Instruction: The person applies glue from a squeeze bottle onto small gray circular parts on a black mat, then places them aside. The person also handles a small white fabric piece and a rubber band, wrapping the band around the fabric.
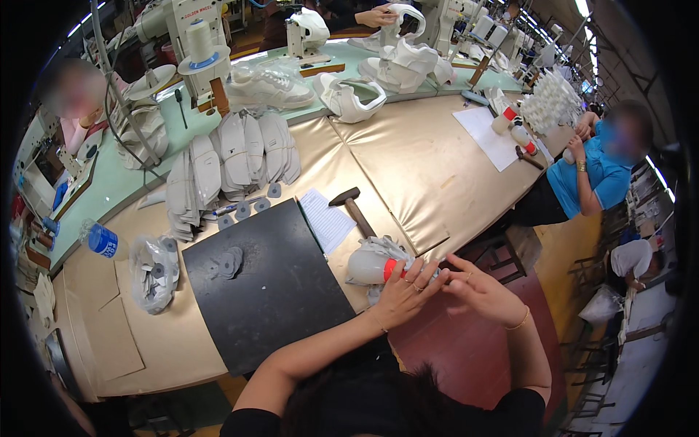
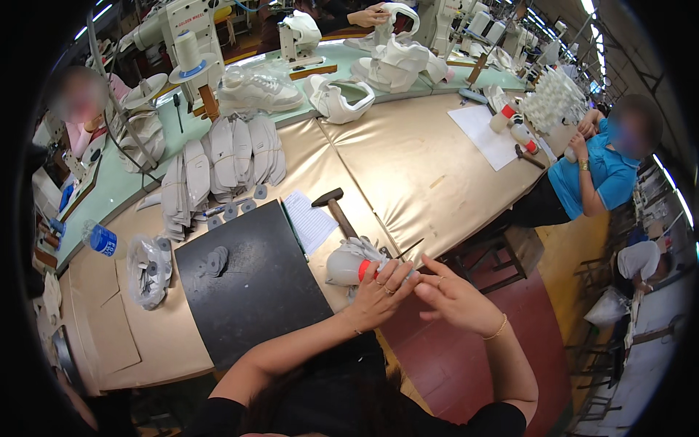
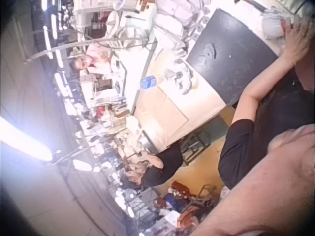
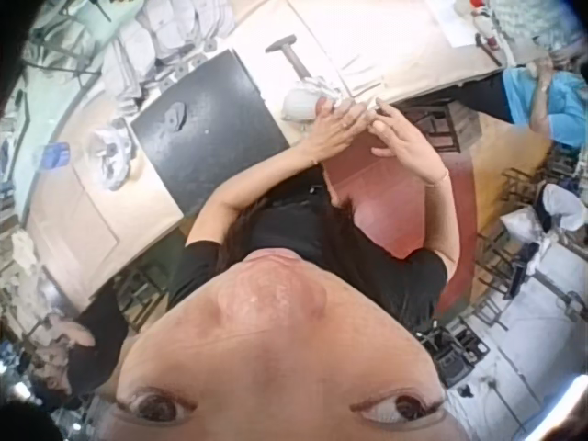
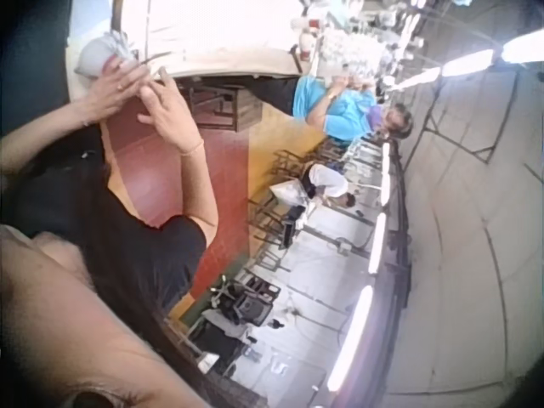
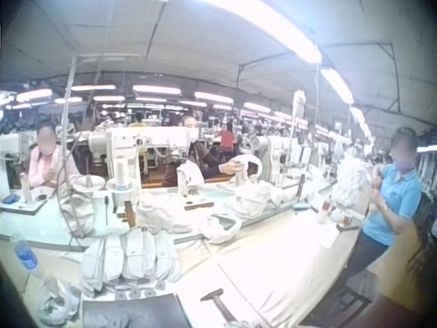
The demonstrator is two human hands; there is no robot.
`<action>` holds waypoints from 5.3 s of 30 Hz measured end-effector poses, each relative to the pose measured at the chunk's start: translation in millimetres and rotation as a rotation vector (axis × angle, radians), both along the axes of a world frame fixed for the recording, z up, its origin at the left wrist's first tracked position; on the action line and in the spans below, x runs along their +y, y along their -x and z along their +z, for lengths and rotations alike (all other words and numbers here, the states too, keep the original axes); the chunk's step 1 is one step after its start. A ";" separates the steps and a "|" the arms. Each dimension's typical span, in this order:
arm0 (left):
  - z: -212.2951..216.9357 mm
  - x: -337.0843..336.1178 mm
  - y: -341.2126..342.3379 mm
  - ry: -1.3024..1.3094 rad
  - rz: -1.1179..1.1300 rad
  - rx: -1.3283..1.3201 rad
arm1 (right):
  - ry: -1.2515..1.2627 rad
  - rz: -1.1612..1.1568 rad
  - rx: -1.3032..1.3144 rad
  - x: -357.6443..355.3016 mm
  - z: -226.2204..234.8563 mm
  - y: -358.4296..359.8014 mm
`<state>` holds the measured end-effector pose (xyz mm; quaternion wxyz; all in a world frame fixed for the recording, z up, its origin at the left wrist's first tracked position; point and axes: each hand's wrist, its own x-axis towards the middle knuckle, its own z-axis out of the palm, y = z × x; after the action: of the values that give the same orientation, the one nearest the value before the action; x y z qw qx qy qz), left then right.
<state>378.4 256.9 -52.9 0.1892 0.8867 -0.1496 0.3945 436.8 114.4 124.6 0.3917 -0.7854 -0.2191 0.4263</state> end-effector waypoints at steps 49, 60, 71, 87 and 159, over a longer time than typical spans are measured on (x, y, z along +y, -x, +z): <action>3.8 269.0 154.6 0.658 0.636 0.113 | -0.517 0.432 -0.736 314.3 -84.2 78.7; -42.3 310.4 152.4 1.316 0.689 -0.192 | -0.075 0.688 -1.310 473.2 -195.6 94.0; -49.5 315.8 154.1 1.409 0.599 -0.214 | -0.043 0.934 -1.378 494.0 -190.6 94.2; -50.7 315.7 156.0 1.479 0.563 -0.250 | -0.319 0.856 -1.507 479.0 -152.2 85.7; -54.9 315.8 159.1 1.428 0.519 -0.222 | -0.141 0.599 -0.289 264.5 -126.3 122.1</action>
<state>219.4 572.7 -107.8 0.6011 0.5114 0.3363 0.5139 314.7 378.9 -1.7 0.2674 -0.7092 -0.5225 0.3905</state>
